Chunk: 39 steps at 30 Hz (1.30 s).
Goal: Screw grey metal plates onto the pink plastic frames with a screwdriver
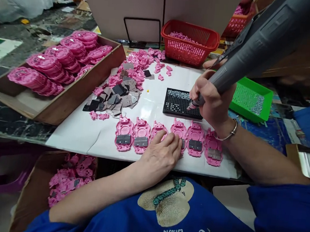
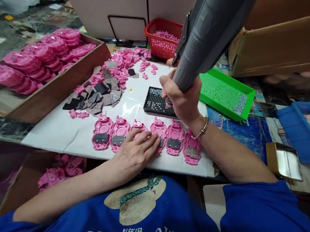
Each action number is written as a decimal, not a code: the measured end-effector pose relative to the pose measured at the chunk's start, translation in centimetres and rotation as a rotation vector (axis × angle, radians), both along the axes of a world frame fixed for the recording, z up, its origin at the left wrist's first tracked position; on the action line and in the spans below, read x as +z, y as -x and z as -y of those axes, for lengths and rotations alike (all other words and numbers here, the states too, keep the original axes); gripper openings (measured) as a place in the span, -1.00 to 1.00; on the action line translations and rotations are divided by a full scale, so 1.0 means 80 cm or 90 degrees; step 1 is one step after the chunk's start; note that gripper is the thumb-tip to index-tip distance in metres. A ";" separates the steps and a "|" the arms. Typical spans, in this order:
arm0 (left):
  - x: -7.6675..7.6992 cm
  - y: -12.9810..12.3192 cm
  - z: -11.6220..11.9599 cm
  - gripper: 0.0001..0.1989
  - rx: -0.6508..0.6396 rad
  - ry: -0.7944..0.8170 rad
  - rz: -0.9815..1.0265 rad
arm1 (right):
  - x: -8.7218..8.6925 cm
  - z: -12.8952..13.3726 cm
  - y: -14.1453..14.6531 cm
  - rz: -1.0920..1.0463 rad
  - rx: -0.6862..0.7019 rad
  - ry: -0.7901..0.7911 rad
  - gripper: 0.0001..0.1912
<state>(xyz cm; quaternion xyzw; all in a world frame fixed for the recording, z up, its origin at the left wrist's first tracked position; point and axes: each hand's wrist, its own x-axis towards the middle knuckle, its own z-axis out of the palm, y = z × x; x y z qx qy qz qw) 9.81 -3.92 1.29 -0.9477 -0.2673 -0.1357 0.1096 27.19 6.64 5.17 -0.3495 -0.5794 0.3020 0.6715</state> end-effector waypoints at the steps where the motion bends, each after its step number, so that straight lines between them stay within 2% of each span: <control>1: 0.000 -0.001 -0.001 -0.74 -0.003 0.002 -0.002 | -0.003 -0.001 0.000 -0.006 0.000 -0.004 -0.63; 7: -0.003 0.001 -0.001 -0.72 -0.007 0.018 0.001 | -0.011 -0.004 0.002 -0.044 0.003 -0.038 -0.71; 15: -0.007 0.000 0.000 -0.70 -0.006 0.025 0.006 | -0.009 -0.001 0.004 -0.031 -0.037 0.021 -0.57; 22: -0.005 -0.001 -0.001 -0.67 -0.003 0.029 0.045 | -0.014 -0.006 0.005 -0.052 -0.015 -0.013 -0.60; 28: -0.006 0.000 -0.001 -0.70 -0.007 0.026 0.027 | -0.015 -0.006 0.002 -0.025 0.002 -0.005 -0.67; 33: -0.008 0.000 -0.001 -0.71 -0.001 0.029 0.028 | 0.002 -0.004 0.002 -0.004 -0.035 0.015 -0.62; 39: -0.006 -0.003 -0.001 -0.72 -0.005 0.015 0.042 | 0.028 0.018 0.014 -0.083 0.031 -0.066 -0.71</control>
